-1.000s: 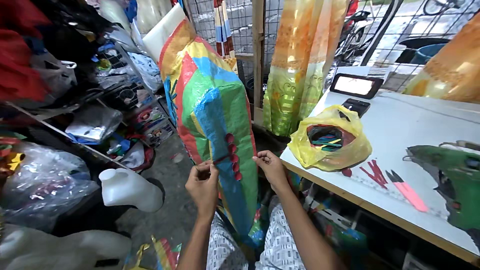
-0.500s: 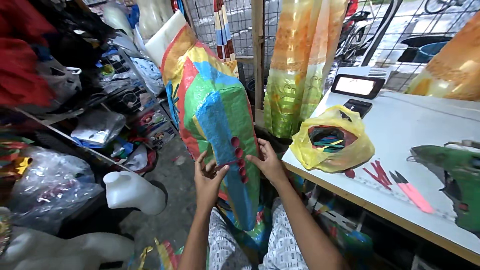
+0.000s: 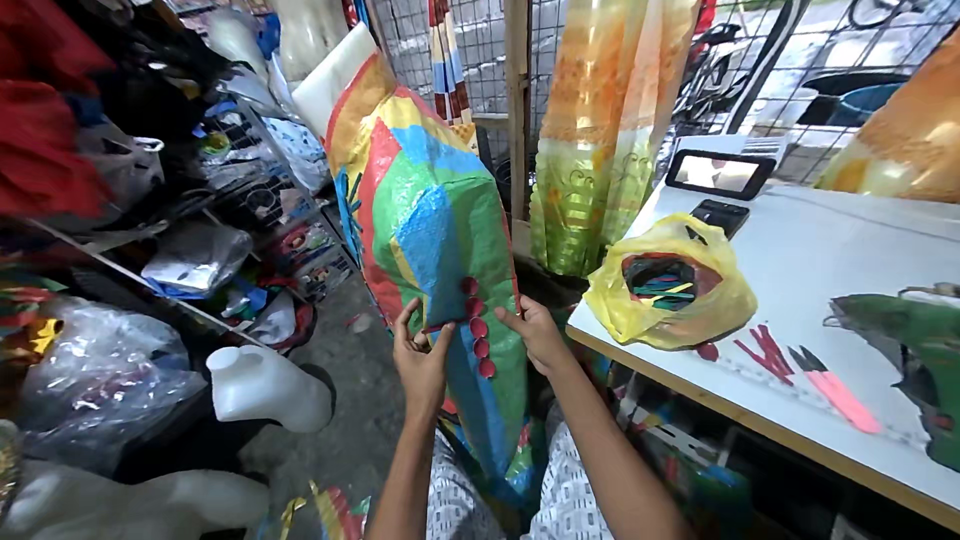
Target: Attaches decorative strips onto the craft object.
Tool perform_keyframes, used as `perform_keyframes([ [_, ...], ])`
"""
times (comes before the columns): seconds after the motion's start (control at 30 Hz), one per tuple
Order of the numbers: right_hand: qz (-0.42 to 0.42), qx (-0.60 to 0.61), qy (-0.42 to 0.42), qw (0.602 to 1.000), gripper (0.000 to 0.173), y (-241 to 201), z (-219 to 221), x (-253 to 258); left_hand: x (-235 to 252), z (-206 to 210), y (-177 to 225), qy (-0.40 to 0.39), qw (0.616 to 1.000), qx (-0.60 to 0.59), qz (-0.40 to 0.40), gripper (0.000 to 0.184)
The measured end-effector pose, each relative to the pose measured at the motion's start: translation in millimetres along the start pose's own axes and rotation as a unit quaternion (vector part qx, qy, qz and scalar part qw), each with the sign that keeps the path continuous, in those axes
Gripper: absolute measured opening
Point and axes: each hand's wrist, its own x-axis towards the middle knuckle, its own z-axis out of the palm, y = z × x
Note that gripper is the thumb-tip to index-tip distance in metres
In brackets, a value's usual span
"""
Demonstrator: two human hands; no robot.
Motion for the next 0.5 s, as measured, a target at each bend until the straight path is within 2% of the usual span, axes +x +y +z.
perform_keyframes([
  [0.2, 0.042, 0.042, -0.030, 0.998, 0.025, -2, 1, -2, -2, 4, -4, 0.032, 0.999, -0.005, -0.005, 0.065],
  [0.37, 0.090, 0.009, -0.068, 0.994, 0.049, -9, 8, -6, -4, 6, -3, 0.039, 0.999, -0.001, 0.000, 0.065],
  [0.5, 0.102, -0.022, -0.060, 0.993, 0.043, -10, 8, 1, -4, 5, -2, 0.026, 1.000, 0.001, 0.005, 0.064],
])
